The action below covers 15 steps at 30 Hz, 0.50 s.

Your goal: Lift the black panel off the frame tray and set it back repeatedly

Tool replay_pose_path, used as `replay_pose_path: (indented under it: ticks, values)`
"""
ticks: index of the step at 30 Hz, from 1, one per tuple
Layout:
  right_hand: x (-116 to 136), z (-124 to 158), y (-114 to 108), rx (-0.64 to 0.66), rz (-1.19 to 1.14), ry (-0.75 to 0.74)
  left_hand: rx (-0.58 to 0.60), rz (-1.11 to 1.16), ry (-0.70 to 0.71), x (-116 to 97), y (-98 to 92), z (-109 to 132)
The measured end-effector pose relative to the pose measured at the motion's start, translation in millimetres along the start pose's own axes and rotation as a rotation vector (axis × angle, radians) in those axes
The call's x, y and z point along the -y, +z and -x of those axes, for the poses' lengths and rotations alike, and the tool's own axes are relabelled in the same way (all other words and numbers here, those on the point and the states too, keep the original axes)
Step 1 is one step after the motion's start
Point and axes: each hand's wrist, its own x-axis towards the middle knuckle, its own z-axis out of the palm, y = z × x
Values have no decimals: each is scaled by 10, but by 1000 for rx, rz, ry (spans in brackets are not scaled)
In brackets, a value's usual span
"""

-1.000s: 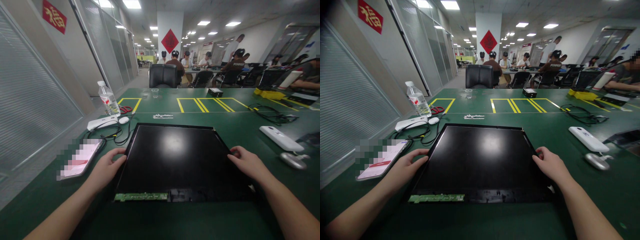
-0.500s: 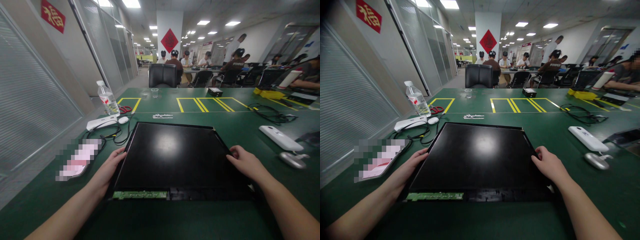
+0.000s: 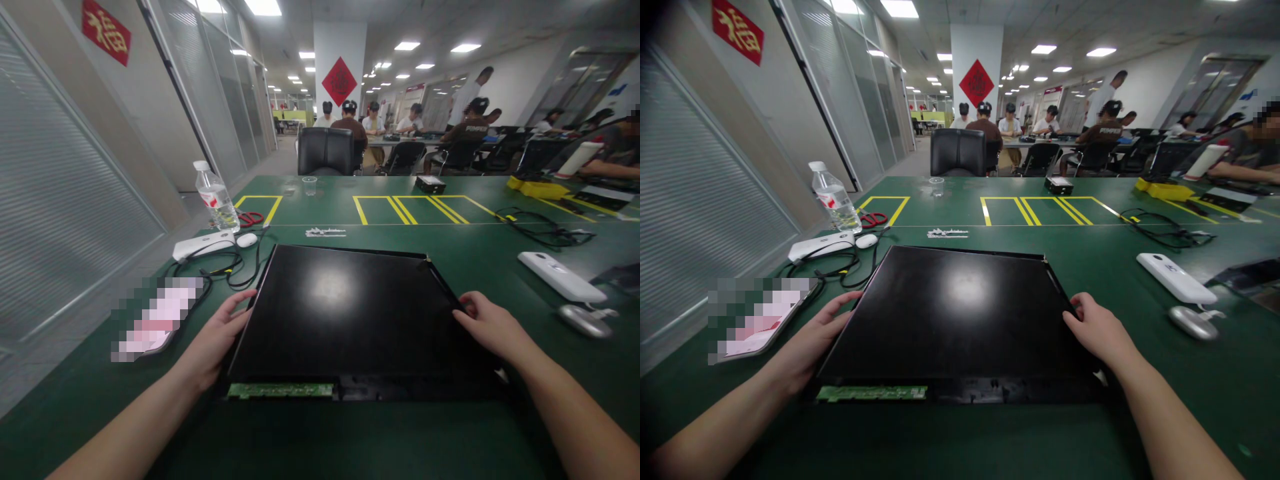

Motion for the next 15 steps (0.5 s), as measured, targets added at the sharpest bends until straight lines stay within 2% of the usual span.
replay_pose_path:
  ticks: [10, 15]
  values:
    - [-32, -4, 26, -33, 10, -43, 25, -15, -67, -95, 26, 63]
    - [-8, 9, 9, -8, 12, -38, 42, -22, -93, -117, 5, 89]
